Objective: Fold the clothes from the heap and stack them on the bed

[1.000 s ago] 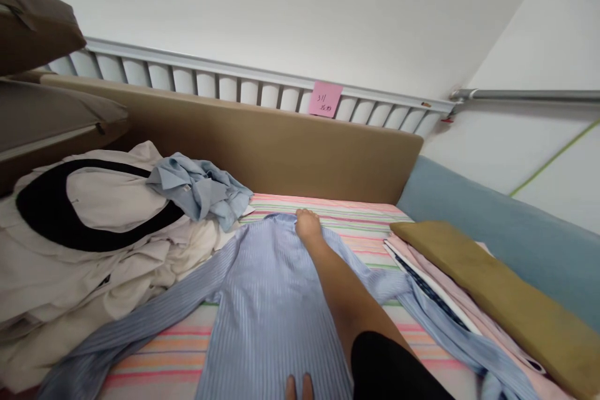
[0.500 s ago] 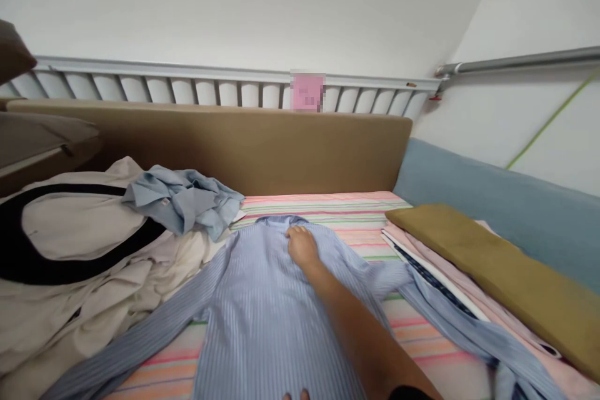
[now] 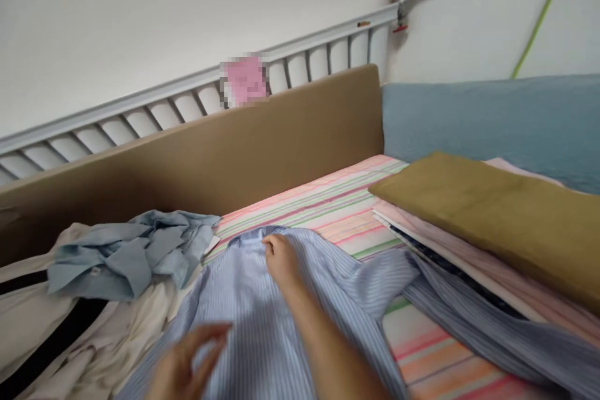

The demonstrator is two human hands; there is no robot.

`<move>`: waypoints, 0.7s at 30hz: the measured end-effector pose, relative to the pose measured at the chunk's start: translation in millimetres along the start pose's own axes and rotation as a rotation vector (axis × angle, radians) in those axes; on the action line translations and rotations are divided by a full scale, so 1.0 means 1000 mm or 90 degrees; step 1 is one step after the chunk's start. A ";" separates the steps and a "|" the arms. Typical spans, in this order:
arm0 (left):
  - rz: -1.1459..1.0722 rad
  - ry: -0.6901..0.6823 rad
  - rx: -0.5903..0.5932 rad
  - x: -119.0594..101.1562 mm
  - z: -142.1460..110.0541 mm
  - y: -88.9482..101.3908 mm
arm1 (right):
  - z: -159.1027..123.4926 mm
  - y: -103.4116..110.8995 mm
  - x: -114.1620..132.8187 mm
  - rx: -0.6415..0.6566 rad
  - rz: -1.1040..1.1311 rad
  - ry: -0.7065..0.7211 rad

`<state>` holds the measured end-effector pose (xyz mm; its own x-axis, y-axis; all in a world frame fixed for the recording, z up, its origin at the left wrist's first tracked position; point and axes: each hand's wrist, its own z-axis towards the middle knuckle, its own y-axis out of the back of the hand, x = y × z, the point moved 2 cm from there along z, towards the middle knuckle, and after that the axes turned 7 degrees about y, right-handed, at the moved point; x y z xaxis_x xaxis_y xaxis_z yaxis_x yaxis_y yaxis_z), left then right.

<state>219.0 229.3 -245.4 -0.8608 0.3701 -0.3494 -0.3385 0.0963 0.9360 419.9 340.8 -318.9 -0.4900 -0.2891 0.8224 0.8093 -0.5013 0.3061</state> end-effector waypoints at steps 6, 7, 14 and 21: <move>0.063 0.011 -0.036 0.000 0.211 0.007 | 0.005 0.005 -0.023 -0.046 0.550 -0.332; 0.091 0.010 0.001 -0.005 0.231 0.001 | 0.004 0.005 -0.027 -0.038 0.597 -0.358; 0.160 -0.011 0.250 -0.014 0.267 -0.032 | 0.003 0.004 -0.028 -0.069 0.629 -0.461; 0.212 0.008 0.297 -0.005 0.245 -0.022 | 0.005 0.007 -0.017 -0.094 0.610 -0.471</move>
<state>324.1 451.6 -254.3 -0.8979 0.4391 -0.0294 0.1535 0.3750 0.9142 435.7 345.7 -328.4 0.6272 -0.0828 0.7744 0.6735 -0.4418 -0.5927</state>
